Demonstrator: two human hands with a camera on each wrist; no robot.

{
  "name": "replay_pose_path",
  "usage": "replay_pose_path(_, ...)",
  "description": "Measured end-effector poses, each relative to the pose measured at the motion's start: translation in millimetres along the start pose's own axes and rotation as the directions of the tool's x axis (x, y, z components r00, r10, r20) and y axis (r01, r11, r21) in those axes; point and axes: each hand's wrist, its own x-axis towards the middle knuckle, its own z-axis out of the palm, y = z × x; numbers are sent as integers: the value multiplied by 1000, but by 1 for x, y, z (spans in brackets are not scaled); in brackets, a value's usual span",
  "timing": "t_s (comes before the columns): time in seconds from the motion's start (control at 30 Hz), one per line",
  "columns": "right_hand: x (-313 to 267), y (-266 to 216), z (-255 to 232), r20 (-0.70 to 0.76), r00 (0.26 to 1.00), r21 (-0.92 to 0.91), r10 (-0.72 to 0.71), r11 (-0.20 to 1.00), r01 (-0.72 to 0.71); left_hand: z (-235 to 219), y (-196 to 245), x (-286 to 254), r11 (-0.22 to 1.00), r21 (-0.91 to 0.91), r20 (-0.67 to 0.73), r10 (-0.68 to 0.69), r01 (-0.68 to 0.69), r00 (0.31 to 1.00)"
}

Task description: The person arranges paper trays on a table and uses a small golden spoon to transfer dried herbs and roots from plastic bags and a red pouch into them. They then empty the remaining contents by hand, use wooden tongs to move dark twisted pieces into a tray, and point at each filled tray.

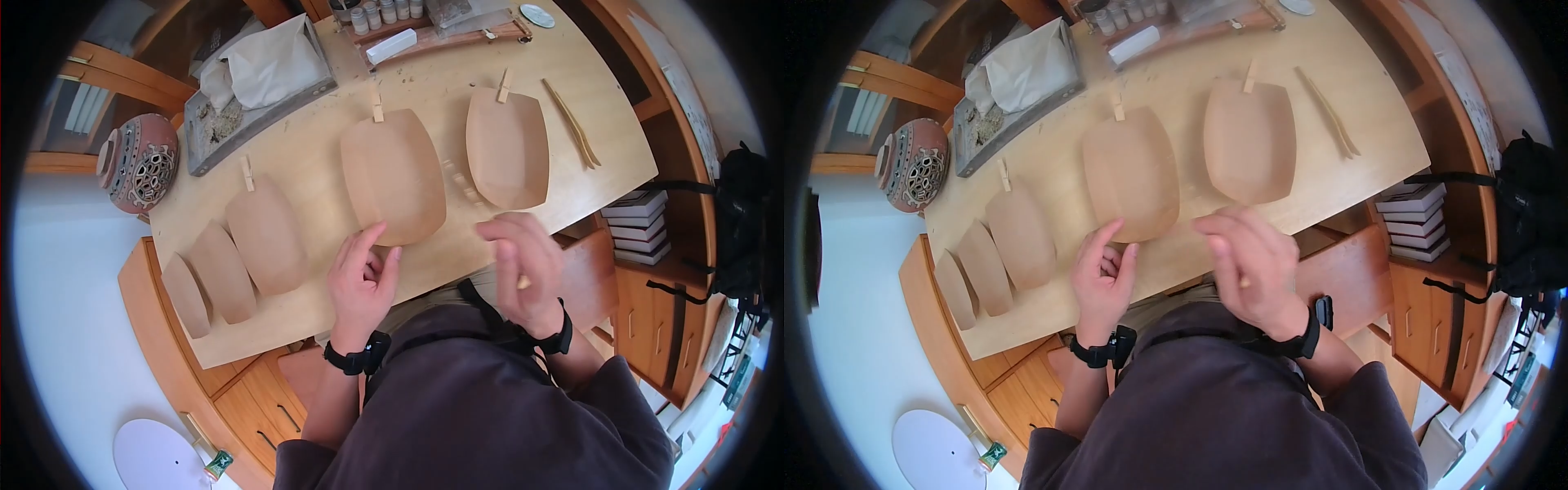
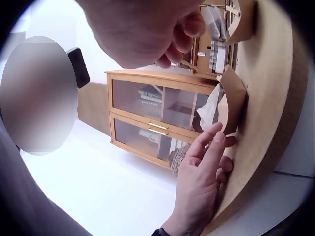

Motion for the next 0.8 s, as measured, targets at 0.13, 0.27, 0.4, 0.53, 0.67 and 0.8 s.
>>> replay_pose_path(0.13,-14,14,-17,-144,971,-93,189,975,-204,1,0,2,1000,-26,8,-6,6,1000)
replay_pose_path(0.27,-13,15,-22,-83,929,-127,362,920,-370,1,-1,1,1000,-9,15,-1,1,1000)
replay_pose_path(0.4,-6,5,-18,-119,992,-78,34,996,-44,1,0,2,1000,-8,5,6,-6,1000)
replay_pose_path(0.53,-3,-10,0,-89,990,12,-113,993,114,0,1,1,1000,-3,-3,-7,7,1000)
replay_pose_path(0.67,0,-8,24,214,973,-50,84,996,-75,0,3,2,1000,10,7,-14,14,1000)
replay_pose_path(0.8,5,-10,15,118,993,-12,21,1000,-20,0,0,1,1000,3,6,3,-3,1000)
